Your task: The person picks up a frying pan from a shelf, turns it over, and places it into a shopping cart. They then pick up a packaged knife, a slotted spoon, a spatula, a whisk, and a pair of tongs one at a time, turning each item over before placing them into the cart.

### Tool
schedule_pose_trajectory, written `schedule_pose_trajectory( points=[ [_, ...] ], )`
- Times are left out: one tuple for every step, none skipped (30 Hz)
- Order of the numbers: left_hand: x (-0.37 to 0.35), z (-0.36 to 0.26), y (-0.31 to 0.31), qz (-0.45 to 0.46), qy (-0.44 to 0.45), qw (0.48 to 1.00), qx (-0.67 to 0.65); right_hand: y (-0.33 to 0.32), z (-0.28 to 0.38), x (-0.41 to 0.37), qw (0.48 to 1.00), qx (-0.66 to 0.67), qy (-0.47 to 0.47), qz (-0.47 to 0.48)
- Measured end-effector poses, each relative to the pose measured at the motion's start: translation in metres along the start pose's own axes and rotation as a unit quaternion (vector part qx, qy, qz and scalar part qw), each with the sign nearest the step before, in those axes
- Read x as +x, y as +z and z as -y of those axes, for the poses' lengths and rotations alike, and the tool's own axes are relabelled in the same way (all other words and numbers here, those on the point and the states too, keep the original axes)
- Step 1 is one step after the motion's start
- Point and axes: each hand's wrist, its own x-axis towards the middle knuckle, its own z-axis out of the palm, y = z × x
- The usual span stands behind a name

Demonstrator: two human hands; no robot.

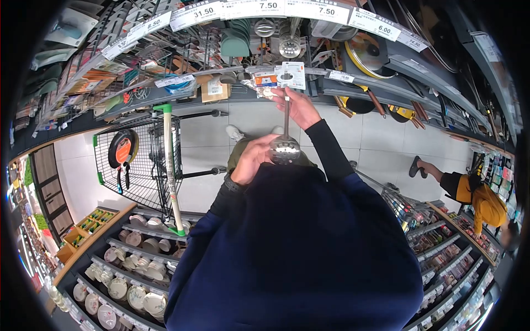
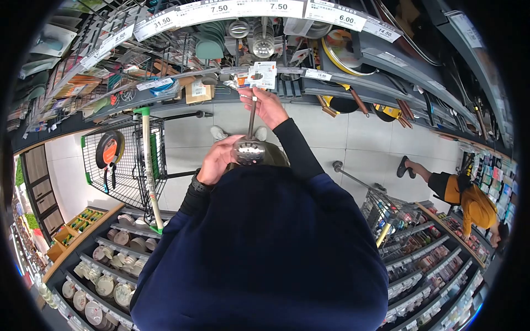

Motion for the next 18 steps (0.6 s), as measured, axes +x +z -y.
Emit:
schedule_pose_trajectory(
  points=[
    [0.000, -0.003, 0.001, -0.022, -0.018, 1.000, 0.004, -0.001, 0.001, -0.001, 1.000, -0.002, 0.000, -0.002],
    [0.000, -0.005, 0.001, -0.044, -0.036, 0.998, 0.008, -0.003, 0.003, -0.002, 1.000, -0.015, -0.006, -0.011],
    [0.000, -0.005, -0.001, -0.042, -0.035, 0.998, 0.007, -0.004, 0.004, -0.002, 0.999, -0.029, -0.013, -0.020],
    [0.000, -0.005, -0.004, -0.037, -0.023, 0.994, 0.097, -0.007, 0.003, -0.001, 0.999, -0.030, -0.014, -0.021],
    [0.000, -0.005, -0.006, -0.033, -0.011, 0.982, 0.185, -0.010, 0.002, -0.001, 0.999, -0.043, -0.023, -0.025],
    [0.000, -0.007, -0.005, -0.033, -0.009, 0.982, 0.184, -0.009, 0.003, -0.001, 0.998, -0.055, -0.032, -0.030],
    [0.000, -0.010, -0.003, -0.039, -0.014, 0.980, 0.195, -0.007, 0.004, -0.001, 0.997, -0.056, -0.032, -0.029],
    [0.001, -0.012, -0.003, -0.046, -0.019, 0.977, 0.207, -0.006, 0.005, 0.000, 0.996, -0.078, -0.041, -0.029],
    [0.001, -0.011, -0.005, -0.046, -0.019, 0.977, 0.206, -0.003, 0.006, 0.000, 0.993, -0.100, -0.050, -0.030],
    [0.000, -0.010, -0.007, -0.040, -0.014, 0.972, 0.230, 0.000, 0.007, 0.000, 0.993, -0.101, -0.049, -0.030],
    [0.000, -0.009, -0.009, -0.034, -0.009, 0.966, 0.255, 0.003, 0.008, 0.001, 0.991, -0.120, -0.062, -0.021],
    [-0.001, -0.009, -0.009, -0.034, -0.008, 0.966, 0.255, 0.007, 0.010, 0.001, 0.987, -0.140, -0.076, -0.012],
    [-0.002, -0.010, -0.007, -0.037, -0.009, 0.964, 0.262, 0.011, 0.011, 0.002, 0.987, -0.141, -0.076, -0.012],
    [-0.003, -0.009, -0.007, -0.039, -0.010, 0.962, 0.269, 0.015, 0.012, 0.002, 0.983, -0.156, -0.095, -0.006],
    [-0.002, -0.009, -0.008, -0.039, -0.009, 0.963, 0.268, 0.018, 0.013, 0.003, 0.978, -0.172, -0.115, -0.001],
    [-0.002, -0.008, -0.010, -0.038, -0.003, 0.962, 0.269, 0.019, 0.012, 0.004, 0.978, -0.173, -0.114, 0.000],
    [-0.003, -0.006, -0.012, -0.037, 0.002, 0.962, 0.270, 0.019, 0.012, 0.006, 0.978, -0.178, -0.108, -0.005],
    [-0.004, -0.007, -0.012, -0.038, 0.002, 0.962, 0.269, 0.020, 0.011, 0.008, 0.978, -0.184, -0.101, -0.009]
  ],
)
